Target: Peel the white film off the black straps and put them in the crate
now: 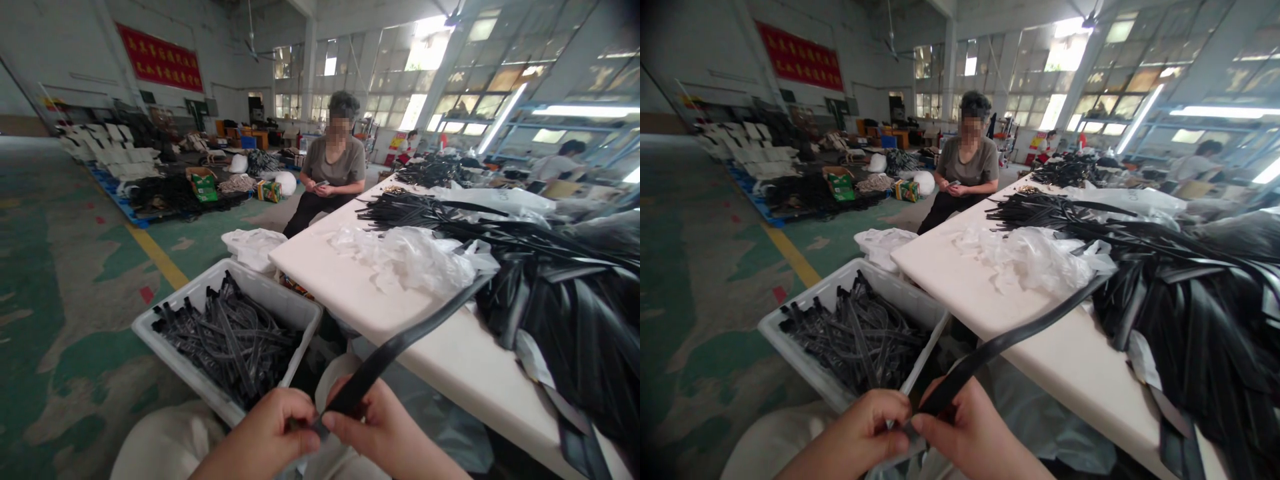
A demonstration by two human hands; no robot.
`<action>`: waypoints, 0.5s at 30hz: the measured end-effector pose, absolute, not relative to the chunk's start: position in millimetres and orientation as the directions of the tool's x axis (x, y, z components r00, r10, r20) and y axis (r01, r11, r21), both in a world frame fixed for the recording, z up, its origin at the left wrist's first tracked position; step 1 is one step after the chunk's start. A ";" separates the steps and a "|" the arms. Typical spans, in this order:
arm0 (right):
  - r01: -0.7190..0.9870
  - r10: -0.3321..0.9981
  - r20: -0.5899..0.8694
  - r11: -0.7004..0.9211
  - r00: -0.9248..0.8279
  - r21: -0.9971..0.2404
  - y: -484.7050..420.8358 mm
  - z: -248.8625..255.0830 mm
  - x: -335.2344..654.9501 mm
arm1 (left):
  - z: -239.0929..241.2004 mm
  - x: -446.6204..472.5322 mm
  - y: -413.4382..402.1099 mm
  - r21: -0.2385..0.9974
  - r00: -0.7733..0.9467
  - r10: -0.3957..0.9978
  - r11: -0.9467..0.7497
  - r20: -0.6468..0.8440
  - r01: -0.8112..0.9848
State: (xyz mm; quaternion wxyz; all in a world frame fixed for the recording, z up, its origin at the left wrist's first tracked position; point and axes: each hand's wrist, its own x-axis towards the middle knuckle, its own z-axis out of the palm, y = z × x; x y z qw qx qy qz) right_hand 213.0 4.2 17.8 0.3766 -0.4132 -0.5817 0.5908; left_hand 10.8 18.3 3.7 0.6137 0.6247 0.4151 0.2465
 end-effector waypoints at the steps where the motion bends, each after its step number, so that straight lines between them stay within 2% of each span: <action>1: 0.016 0.933 -0.045 -0.041 -0.358 -0.999 2.8 12.6 210.5 | 4.4 11.2 17.5 0.957 0.531 0.808 0.133 -0.256 0.260; 4: -0.138 0.956 -0.074 -0.117 -0.284 -0.983 0.8 -1.2 206.9 | 8.0 8.6 16.9 0.929 0.523 0.782 0.194 -0.340 0.314; 6: -0.274 0.979 -0.163 -0.192 -0.126 -0.942 1.5 -5.2 207.3 | 11.0 5.1 18.0 0.933 0.513 0.791 0.193 -0.332 0.305; 8: -0.308 0.968 -0.246 -0.220 0.047 -0.926 1.3 -5.9 206.6 | 13.4 3.3 19.6 0.934 0.530 0.777 0.210 -0.340 0.290; 9: -0.263 0.965 -0.236 -0.199 0.115 -0.944 -0.1 -6.2 204.9 | 14.0 3.8 20.4 0.935 0.540 0.769 0.222 -0.342 0.276; 11: -0.078 0.979 -0.087 -0.074 0.183 -0.994 -6.2 -8.4 198.5 | 13.5 7.8 21.8 0.945 0.547 0.773 0.219 -0.321 0.244; 13: 0.081 0.984 0.083 0.071 0.155 -0.994 -15.1 -12.5 190.9 | 11.3 13.7 22.4 0.955 0.543 0.788 0.197 -0.290 0.223; 15: 0.103 0.987 0.131 0.121 0.097 -0.987 -22.3 -15.7 187.1 | 8.9 17.9 22.4 0.960 0.546 0.793 0.178 -0.269 0.215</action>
